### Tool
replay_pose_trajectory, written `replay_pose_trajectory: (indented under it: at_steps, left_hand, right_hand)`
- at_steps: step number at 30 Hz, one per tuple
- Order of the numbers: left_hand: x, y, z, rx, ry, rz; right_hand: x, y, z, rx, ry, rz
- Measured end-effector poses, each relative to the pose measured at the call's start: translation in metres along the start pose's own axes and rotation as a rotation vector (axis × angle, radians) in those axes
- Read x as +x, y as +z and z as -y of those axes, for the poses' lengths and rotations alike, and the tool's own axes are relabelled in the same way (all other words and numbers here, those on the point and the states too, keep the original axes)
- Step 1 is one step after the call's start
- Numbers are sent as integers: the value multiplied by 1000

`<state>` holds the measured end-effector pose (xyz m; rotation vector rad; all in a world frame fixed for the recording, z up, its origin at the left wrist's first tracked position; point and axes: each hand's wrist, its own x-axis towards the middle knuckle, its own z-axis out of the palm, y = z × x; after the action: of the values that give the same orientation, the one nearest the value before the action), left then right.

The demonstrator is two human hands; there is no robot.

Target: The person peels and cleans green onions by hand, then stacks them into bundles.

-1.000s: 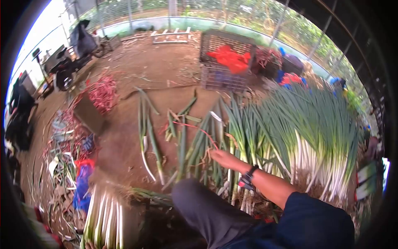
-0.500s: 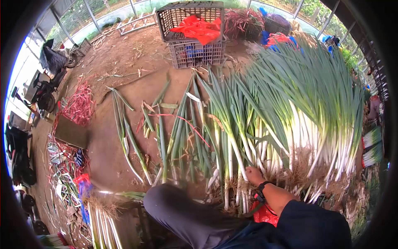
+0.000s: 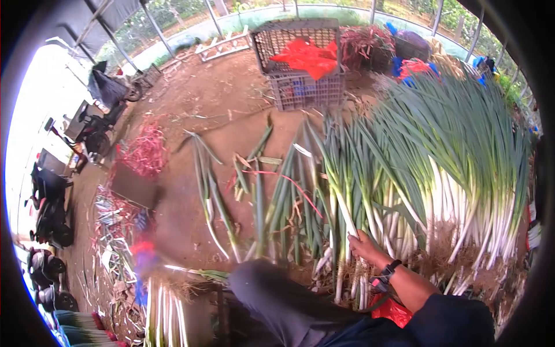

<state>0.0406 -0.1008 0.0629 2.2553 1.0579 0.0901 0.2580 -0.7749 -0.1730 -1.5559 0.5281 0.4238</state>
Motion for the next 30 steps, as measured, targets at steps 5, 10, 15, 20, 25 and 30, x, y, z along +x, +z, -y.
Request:
replay_pose_trajectory:
  at_steps: [5, 10, 15, 20, 25, 30]
  left_hand:
    - [-45, 63, -200, -17, 692, 100]
    - [-96, 135, -303, 575, 1608, 241]
    - [-105, 120, -284, 796, 1626, -37]
    - [-99, -5, -198, 825, 1075, -8]
    - [-130, -95, -106, 714, 860, -218]
    - [-144, -130, -34, 848, 574, -313]
  right_hand:
    - [-40, 47, 103, 239, -173, 229]
    - [-140, 88, 196, -119, -206, 471]
    - [-188, 122, 224, -442, -319, 913]
    - [-181, 192, 262, -1110, -932, 1135]
    - [-168, 301, 265, -1145, -1398, 1237]
    - [-170, 428, 249, -944, -1698, 1224]
